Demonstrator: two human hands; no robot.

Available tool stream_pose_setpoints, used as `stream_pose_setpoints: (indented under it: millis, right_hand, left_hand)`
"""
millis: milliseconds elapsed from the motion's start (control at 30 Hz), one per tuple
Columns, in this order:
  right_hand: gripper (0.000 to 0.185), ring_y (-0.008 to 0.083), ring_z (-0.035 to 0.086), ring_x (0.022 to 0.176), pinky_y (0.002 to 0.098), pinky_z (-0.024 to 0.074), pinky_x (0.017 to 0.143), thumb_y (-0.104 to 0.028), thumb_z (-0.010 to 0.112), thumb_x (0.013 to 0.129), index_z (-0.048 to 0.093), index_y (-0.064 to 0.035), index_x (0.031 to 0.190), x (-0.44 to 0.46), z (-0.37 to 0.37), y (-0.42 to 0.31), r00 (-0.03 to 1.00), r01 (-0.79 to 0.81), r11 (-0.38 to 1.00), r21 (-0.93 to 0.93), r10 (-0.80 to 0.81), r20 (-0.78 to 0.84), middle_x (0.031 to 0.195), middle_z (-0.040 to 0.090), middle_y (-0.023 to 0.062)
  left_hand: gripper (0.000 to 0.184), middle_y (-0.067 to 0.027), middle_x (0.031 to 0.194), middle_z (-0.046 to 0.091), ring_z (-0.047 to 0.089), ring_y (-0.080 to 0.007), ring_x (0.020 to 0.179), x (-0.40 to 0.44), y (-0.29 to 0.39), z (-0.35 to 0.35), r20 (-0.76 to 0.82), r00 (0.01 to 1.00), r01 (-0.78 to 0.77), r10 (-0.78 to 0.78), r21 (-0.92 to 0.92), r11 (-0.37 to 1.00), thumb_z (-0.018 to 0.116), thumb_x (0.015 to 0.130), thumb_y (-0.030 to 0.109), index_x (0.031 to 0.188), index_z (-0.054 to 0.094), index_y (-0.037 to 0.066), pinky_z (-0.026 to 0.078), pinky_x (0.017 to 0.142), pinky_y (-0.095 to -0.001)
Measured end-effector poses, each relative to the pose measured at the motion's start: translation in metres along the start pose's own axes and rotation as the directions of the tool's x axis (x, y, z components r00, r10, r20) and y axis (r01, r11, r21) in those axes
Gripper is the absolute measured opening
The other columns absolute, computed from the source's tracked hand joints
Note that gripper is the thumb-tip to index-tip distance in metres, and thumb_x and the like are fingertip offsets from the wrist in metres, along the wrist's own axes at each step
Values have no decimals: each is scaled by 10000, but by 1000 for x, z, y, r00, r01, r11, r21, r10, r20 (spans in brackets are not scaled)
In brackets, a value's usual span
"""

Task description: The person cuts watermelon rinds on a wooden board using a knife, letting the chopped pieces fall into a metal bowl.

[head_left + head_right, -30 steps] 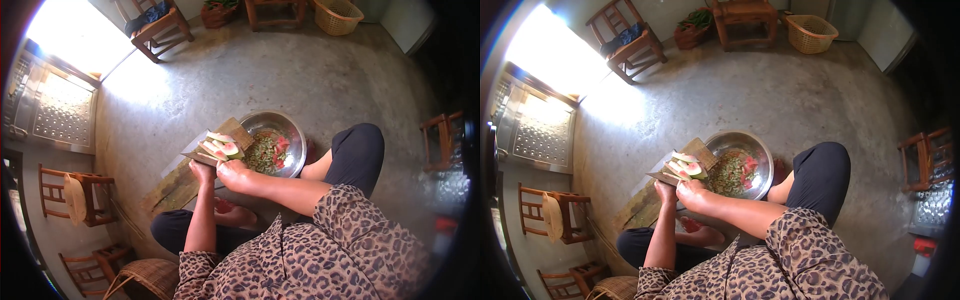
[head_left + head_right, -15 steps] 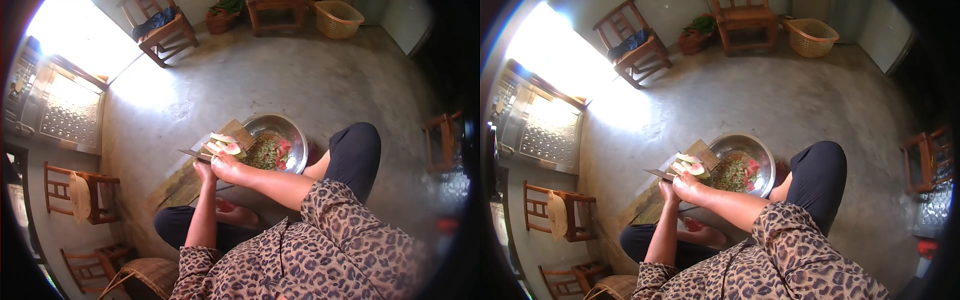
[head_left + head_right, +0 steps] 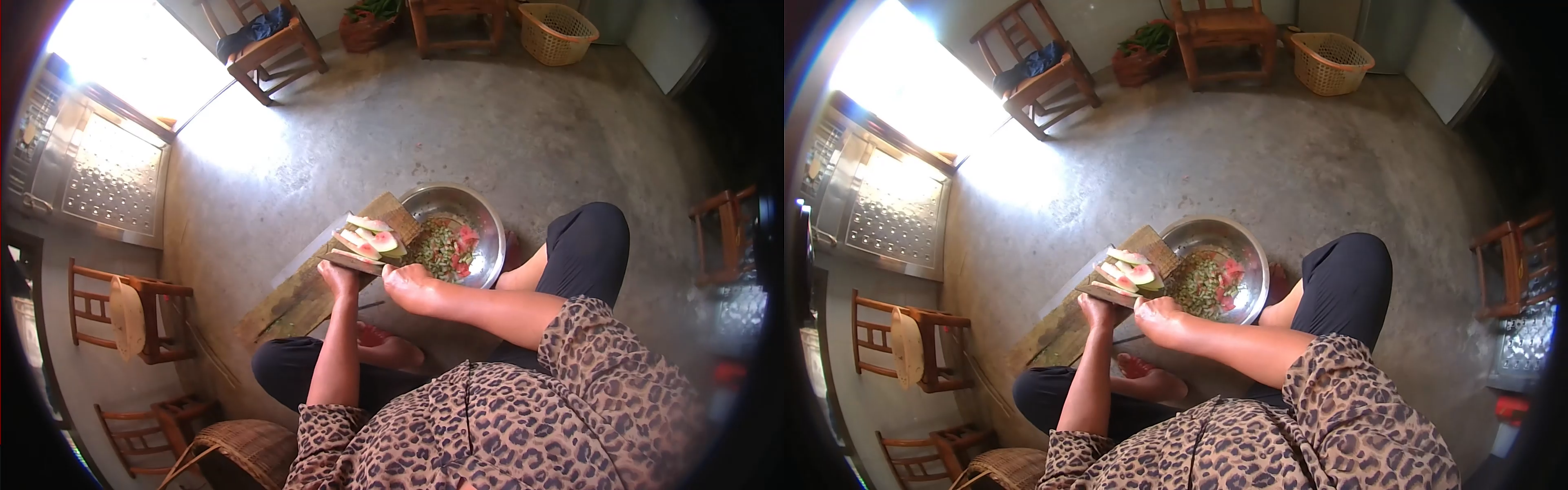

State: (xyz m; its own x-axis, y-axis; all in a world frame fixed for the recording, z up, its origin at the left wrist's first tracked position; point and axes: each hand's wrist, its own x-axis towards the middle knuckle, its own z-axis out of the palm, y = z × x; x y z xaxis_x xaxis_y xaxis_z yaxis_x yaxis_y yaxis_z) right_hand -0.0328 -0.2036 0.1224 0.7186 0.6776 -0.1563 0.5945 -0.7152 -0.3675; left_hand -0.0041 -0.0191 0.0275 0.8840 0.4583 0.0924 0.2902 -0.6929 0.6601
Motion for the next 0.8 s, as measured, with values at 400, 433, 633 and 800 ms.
stream_pose_setpoints:
  millis: [400,433,633,800]
  right_hand:
    - [190,360,624,685,444,503,594,-102,504,752,539,52,859,13,-21,34,998,-50,974,220,55,-13,712,604,239]
    - [216,371,619,717,444,498,628,-118,522,756,554,56,880,11,-30,38,994,-88,943,322,103,-31,744,601,253]
    - [313,338,624,683,409,495,660,-126,530,750,556,68,994,16,-25,69,995,-98,831,548,62,83,784,597,270]
    - [279,322,627,674,406,494,650,-153,512,755,593,64,909,-1,-67,57,966,-251,770,587,163,199,717,593,263]
  left_hand:
    - [493,-216,1117,473,428,-338,1077,-3,-4,1,28,985,168,-167,-39,985,634,697,58,1150,468,-44,352,937,-387]
    - [500,-216,1129,463,425,-336,1087,-2,-8,2,36,984,178,-176,-65,982,634,696,59,1156,466,-43,349,945,-382]
    - [499,-215,1142,449,424,-331,1093,0,-17,7,32,979,203,-200,-116,972,628,699,64,1159,467,-44,352,949,-372]
    - [462,-158,1149,385,535,-254,952,4,-25,15,14,975,220,-222,-181,958,591,747,-8,1180,441,-65,571,609,-285]
